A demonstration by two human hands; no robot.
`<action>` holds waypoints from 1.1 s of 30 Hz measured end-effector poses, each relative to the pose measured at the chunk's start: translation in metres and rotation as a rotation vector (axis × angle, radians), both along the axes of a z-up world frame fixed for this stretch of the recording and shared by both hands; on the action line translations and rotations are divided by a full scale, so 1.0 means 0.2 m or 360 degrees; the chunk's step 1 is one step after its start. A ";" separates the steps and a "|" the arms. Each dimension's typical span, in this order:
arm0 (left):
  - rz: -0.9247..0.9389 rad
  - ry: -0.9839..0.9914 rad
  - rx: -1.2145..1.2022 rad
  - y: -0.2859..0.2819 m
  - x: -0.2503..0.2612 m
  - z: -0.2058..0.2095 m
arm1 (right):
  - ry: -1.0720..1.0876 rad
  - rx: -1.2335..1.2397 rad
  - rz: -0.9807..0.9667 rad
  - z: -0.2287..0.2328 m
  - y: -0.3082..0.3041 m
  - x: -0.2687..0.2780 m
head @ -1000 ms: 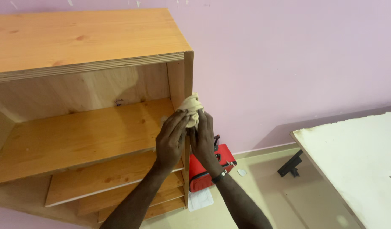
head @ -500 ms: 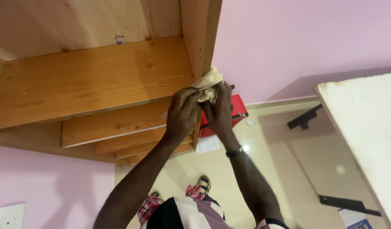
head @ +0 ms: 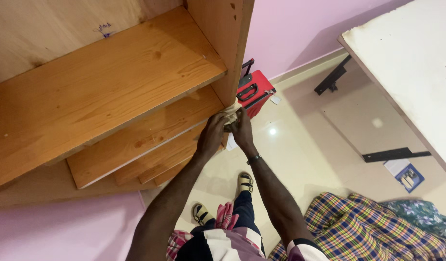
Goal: The person wipes down the shelves, sides, and top of a wooden bookcase using a cloth, then wipes the top of a small cabinet and a television.
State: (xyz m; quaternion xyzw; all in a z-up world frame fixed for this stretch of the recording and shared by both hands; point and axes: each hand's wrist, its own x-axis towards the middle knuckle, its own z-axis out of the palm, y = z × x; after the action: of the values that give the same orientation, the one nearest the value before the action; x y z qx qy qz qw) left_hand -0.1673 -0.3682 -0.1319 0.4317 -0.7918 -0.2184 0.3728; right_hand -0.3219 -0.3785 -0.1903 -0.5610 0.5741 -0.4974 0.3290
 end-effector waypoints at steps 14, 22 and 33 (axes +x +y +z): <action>-0.0001 -0.0118 -0.0128 0.02 0.27 -0.18 | 0.0401 -0.0305 -0.0499 -0.20 0.08 0.36; 0.0301 -0.0277 -0.0152 0.07 0.62 -0.26 | 0.0856 -0.0401 -0.0255 -0.13 0.08 0.66; 0.1262 -0.0459 -0.0123 0.75 1.51 -0.36 | 0.1033 -0.0508 0.0698 -0.05 0.46 1.62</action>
State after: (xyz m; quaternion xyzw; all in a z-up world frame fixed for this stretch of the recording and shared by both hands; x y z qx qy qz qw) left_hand 0.1342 -0.2175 -0.2043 0.7148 -0.6160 0.0346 0.3294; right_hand 0.0024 -0.2857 -0.2005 -0.8413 0.4307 -0.2959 0.1383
